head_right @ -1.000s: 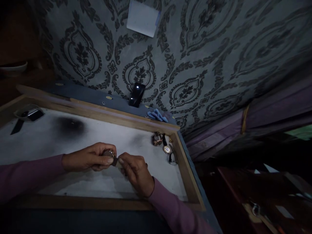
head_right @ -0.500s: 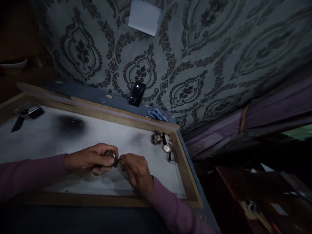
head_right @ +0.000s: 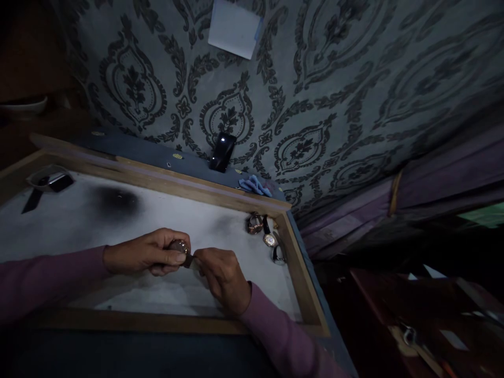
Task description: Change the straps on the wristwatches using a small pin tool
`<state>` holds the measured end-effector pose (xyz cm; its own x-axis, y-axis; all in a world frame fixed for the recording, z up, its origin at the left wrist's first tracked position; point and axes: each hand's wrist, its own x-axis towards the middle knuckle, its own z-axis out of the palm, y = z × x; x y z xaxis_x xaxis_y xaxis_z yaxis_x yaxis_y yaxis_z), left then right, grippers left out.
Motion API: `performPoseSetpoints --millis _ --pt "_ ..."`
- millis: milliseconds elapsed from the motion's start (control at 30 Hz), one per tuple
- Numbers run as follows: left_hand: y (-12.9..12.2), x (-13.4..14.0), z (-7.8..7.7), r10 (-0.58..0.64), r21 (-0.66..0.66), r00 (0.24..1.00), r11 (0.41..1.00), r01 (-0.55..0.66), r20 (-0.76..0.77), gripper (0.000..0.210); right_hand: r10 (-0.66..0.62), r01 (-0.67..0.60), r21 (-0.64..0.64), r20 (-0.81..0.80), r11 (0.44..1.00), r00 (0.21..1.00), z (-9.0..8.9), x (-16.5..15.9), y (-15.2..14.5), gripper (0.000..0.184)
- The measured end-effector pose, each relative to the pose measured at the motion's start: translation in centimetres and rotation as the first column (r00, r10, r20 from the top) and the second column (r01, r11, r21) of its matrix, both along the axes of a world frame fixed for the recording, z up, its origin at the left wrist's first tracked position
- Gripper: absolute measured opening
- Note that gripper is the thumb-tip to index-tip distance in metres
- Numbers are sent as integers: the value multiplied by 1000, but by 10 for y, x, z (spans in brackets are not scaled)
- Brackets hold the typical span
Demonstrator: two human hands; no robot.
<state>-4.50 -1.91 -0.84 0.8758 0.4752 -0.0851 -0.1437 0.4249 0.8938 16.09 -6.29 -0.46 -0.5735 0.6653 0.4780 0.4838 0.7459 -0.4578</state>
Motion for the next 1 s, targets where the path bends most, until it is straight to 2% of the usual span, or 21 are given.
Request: performPoseSetpoints --millis 133,233,333,433,600,1000 --pt "3 -2 2 -7 103 1000 995 10 -22 24 17 -17 -55 0 998 1000 1 0 2 23" --pt "4 -2 3 -2 130 999 992 6 -36 25 9 -9 -41 4 999 1000 2 -1 2 24" --pt "4 -1 3 5 104 999 995 -2 -31 27 -30 30 -30 -24 999 999 1 -3 1 23" --pt "4 0 2 11 76 1000 997 -9 -22 27 -61 55 -98 -53 994 997 0 -4 -1 24" --pt "4 0 2 12 48 1000 999 -12 -6 27 -75 51 -233 -92 971 993 0 -4 -2 26" --pt "3 1 -2 36 -10 999 999 -36 -3 29 -79 23 -347 -150 937 986 1 -5 -1 31"
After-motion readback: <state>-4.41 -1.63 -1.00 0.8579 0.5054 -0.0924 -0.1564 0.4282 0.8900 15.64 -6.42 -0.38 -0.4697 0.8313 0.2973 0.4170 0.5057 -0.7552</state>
